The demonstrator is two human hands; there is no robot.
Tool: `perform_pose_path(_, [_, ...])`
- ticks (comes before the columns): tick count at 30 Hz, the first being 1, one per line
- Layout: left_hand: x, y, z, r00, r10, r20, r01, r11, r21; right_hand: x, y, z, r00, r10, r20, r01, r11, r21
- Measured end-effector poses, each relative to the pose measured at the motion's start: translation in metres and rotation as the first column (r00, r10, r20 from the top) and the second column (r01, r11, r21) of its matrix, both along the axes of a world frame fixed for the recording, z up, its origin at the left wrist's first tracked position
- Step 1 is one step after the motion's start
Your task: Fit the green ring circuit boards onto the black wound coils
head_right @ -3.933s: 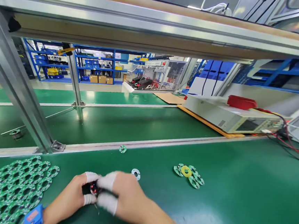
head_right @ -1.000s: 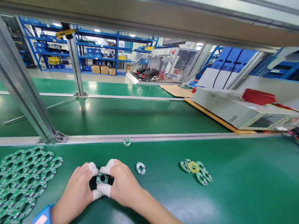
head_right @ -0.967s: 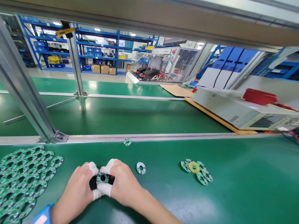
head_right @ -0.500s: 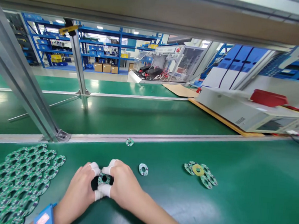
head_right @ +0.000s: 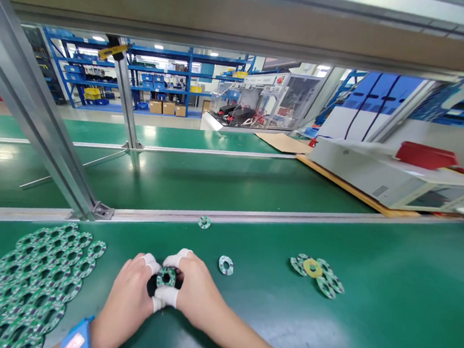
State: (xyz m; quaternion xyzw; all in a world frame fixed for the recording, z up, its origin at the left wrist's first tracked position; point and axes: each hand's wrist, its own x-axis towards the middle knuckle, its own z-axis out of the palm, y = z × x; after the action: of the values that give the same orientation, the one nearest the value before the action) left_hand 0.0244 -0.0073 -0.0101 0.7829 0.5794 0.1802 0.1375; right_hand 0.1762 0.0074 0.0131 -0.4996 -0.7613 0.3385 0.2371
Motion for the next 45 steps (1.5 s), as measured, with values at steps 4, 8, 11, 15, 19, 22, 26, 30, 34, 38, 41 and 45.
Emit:
perform_pose_path(4, [0.001,-0.001,0.001,1.000,0.002,0.005,-0.002,1.000,0.026,0.016,0.007,-0.004,0.964,-0.006,-0.267,-0.051,0.977,-0.206])
perform_pose_path(8, [0.002,-0.001,0.002,1.000,-0.004,0.017,0.004,1.000,0.016,0.019,0.013,0.002,0.959,-0.107,-0.261,0.044,0.971,-0.236])
perform_pose_path(11, [0.003,-0.001,0.003,1.000,-0.010,0.016,0.010,1.000,0.011,0.009,0.012,0.009,0.988,-0.128,-0.081,0.124,0.991,-0.054])
perform_pose_path(15, [0.004,0.000,0.005,1.000,-0.001,-0.006,0.001,1.000,0.024,-0.001,0.007,0.014,0.978,-0.132,0.160,0.113,0.986,0.123])
perform_pose_path(19, [0.006,0.001,0.003,1.000,-0.002,-0.018,0.002,1.000,0.028,-0.002,0.004,0.013,0.965,-0.123,0.232,0.084,0.982,0.172])
perform_pose_path(22, [0.004,0.000,0.002,1.000,0.005,-0.006,-0.005,1.000,0.017,-0.002,0.004,0.010,0.966,-0.089,0.243,0.046,0.983,0.176])
perform_pose_path(26, [-0.004,-0.004,0.009,0.997,-0.040,0.067,0.038,0.999,0.024,0.005,0.005,0.007,0.983,-0.070,0.171,0.039,0.984,0.176])
perform_pose_path(30, [-0.006,-0.010,0.018,0.986,-0.168,0.018,0.163,0.973,0.163,0.022,0.009,0.004,0.995,-0.017,-0.099,0.007,0.995,-0.095])
perform_pose_path(34, [0.002,-0.012,0.002,0.923,-0.323,-0.208,0.363,0.911,0.198,0.028,0.009,-0.003,0.978,0.089,-0.187,-0.140,0.950,-0.279])
perform_pose_path(38, [0.009,-0.004,-0.037,0.915,-0.300,-0.269,0.373,0.884,0.283,0.023,0.005,-0.012,0.993,0.062,-0.102,-0.082,0.975,-0.207])
perform_pose_path(41, [0.013,0.002,-0.063,0.920,-0.239,-0.311,0.342,0.876,0.339,0.021,0.006,-0.020,0.996,0.038,-0.078,-0.051,0.984,-0.168])
perform_pose_path(45, [0.017,0.000,-0.069,0.911,-0.243,-0.332,0.354,0.873,0.334,0.021,0.009,-0.020,0.997,0.034,-0.074,-0.046,0.985,-0.169])
